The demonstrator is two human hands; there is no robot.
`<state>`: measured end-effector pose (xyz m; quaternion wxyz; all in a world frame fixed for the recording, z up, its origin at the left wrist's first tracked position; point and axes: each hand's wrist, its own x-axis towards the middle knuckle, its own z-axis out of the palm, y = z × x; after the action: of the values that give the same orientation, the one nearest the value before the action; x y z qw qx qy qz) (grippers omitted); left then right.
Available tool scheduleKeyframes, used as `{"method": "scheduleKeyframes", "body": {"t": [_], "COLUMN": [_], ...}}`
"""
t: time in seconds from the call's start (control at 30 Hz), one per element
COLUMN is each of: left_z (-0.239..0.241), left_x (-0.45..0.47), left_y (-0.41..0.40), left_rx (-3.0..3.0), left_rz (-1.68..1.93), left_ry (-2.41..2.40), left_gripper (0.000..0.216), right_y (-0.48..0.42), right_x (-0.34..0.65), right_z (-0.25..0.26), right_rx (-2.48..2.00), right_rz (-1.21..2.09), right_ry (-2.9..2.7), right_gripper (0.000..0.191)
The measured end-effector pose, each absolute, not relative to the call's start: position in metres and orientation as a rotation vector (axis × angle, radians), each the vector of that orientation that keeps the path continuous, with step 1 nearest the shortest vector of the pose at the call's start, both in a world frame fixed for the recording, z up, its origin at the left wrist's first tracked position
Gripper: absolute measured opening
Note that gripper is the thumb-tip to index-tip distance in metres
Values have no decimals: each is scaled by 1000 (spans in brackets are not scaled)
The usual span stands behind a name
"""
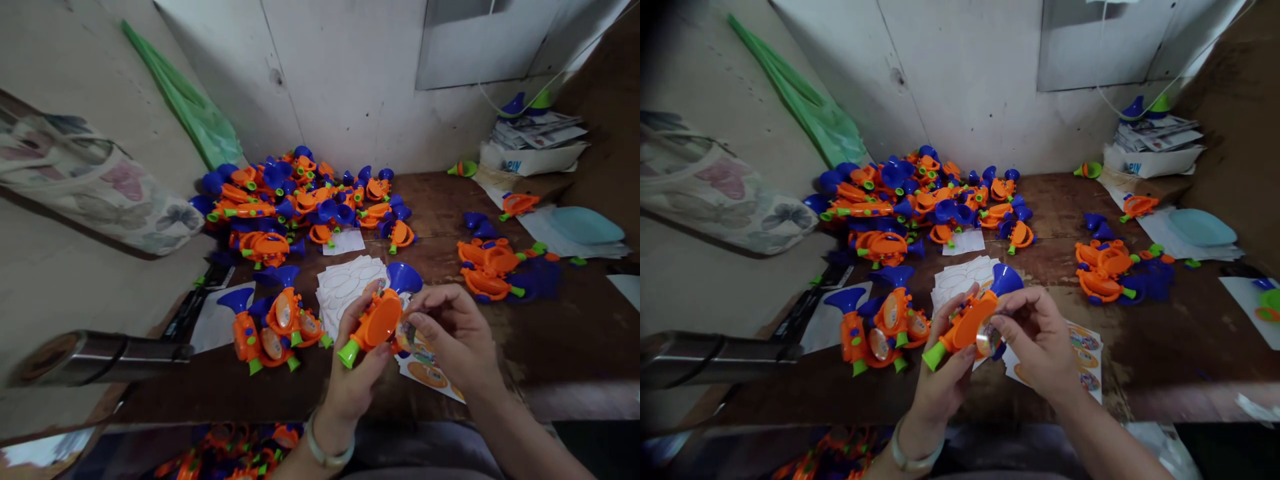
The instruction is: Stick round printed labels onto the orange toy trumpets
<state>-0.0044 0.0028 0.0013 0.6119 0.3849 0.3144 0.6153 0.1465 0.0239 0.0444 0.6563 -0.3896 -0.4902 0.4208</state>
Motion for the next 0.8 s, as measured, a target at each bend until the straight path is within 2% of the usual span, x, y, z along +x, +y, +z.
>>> {"method": "scheduleKeyframes", "body": {"t": [0.37, 0.8], "left_z": [14, 14], "left_x": [-6, 0], "left_y": [2, 5], "left_rx": [1116, 1184], "left_rz": [1476, 1511], "left_ry": [719, 774], "left_gripper": [61, 44], "right_y": [13, 12], "right_x": [124, 120], "right_z": [39, 33], "right_rx": [-889, -925], "right_rz": [821, 760], "right_ry": [-1157, -1174], "right_gripper": [42, 44]}}
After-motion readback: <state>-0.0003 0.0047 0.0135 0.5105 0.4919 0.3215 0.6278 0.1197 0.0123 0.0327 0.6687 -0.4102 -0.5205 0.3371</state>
